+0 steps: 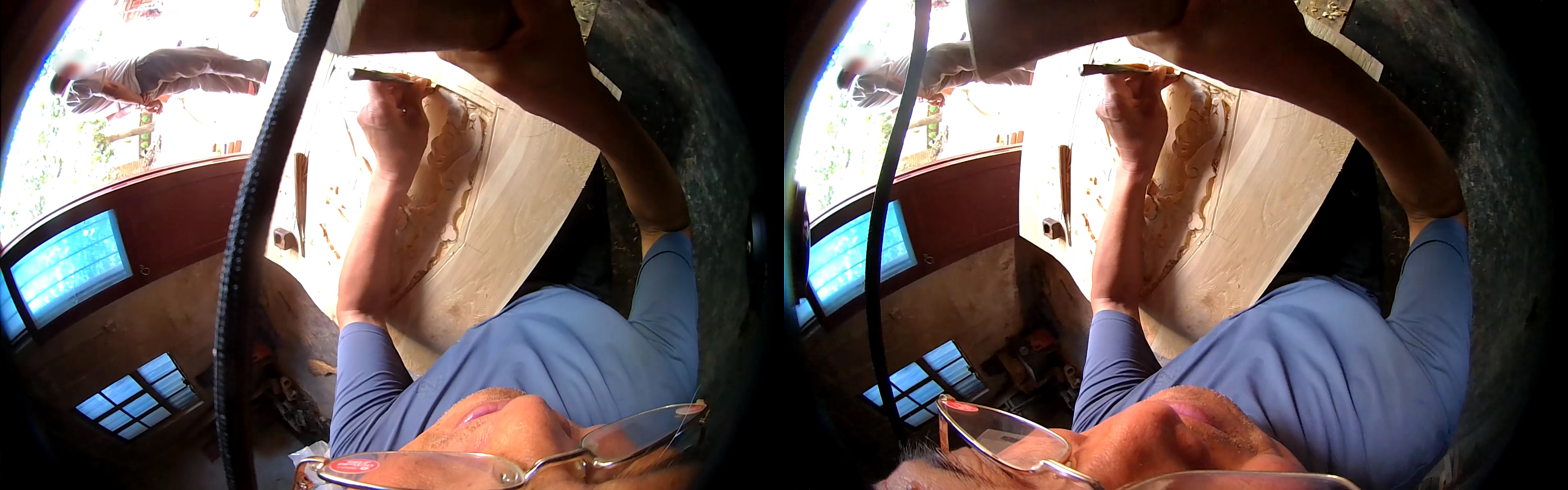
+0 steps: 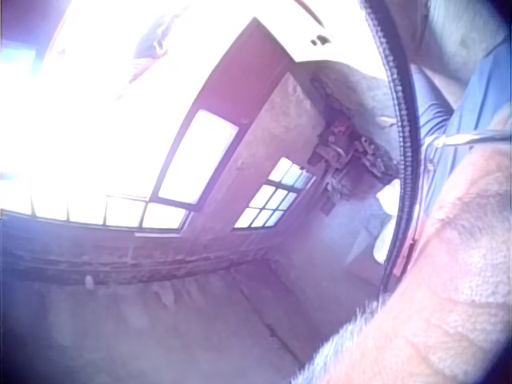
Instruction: The person carves a wooden plaque by holding a chisel against the wood and striking it with a wooden mallet. They work on detailed figures in the center of the board, using different chisels from a nearby rack.
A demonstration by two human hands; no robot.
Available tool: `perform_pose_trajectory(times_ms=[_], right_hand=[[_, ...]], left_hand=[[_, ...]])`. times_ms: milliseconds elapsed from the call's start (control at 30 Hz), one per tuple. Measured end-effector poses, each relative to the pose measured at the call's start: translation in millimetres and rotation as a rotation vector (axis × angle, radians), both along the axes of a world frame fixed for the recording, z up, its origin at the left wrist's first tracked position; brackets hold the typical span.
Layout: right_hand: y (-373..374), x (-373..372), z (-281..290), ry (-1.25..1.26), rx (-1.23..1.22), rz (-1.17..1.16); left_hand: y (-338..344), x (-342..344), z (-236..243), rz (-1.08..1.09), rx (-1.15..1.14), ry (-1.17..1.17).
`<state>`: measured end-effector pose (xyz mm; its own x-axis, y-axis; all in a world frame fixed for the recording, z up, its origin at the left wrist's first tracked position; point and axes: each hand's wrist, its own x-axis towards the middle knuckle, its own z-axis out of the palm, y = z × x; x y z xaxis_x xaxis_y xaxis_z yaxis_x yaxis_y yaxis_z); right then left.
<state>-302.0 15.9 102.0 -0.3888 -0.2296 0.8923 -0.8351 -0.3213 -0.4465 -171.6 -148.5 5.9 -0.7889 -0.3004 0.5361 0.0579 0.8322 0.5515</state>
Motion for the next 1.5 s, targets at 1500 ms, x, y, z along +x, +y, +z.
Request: perform_pose_trajectory(times_ms=[1500], right_hand=[[12, -20, 7, 0.516, 0.494, -0.343]], left_hand=[[6, -1, -2, 0.057, -0.188, 0.006]])
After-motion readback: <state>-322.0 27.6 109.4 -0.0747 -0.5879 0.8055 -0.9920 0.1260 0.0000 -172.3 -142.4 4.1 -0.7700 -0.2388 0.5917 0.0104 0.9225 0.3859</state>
